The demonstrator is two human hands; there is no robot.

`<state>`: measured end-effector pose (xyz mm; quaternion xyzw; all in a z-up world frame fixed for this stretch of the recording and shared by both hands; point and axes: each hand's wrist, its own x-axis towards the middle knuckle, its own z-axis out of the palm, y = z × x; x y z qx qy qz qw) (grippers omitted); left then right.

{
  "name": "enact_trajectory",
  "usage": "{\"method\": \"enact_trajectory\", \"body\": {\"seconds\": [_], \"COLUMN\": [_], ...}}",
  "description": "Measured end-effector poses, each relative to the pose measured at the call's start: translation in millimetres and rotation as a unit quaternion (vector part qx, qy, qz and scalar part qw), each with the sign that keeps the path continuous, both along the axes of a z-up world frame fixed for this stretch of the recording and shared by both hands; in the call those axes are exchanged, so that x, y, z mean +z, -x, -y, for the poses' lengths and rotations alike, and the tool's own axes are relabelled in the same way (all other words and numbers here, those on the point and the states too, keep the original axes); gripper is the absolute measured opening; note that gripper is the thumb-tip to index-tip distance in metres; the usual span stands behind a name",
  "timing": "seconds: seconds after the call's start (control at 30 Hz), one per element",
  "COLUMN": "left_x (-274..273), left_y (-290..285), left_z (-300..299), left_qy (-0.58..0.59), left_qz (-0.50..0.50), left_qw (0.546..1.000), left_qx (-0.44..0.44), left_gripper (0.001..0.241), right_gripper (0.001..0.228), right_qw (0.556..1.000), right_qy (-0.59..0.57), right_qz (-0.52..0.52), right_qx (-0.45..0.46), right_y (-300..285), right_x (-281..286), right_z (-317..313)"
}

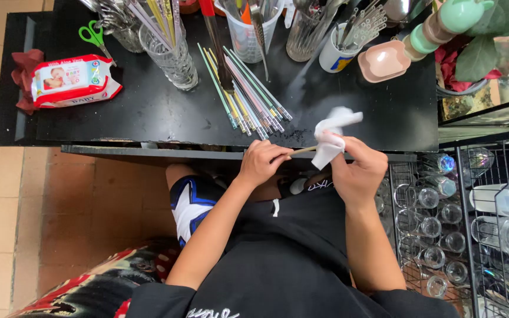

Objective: Cleaning glass straws individually using a wipe.

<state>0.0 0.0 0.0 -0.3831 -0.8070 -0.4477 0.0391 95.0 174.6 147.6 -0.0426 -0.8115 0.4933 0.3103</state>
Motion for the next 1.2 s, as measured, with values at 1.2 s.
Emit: {"method": "enact_trajectory", "body": {"seconds": [1.2], "left_x": [-4], "left_y": [1], "left_z": [2], "left_qy": [-0.011], "left_qz": [-0.027], "left_qw": [1.000], "left_qx": [-0.002], "left_gripper": [0.014], "right_gripper": [0.019], "right_qw": [1.000], "right_qy": [0.012], "right_qz": [0.002], "right_qx": [-0.020], "right_y": [1], "right_x": [-46], "right_z": [18]}}
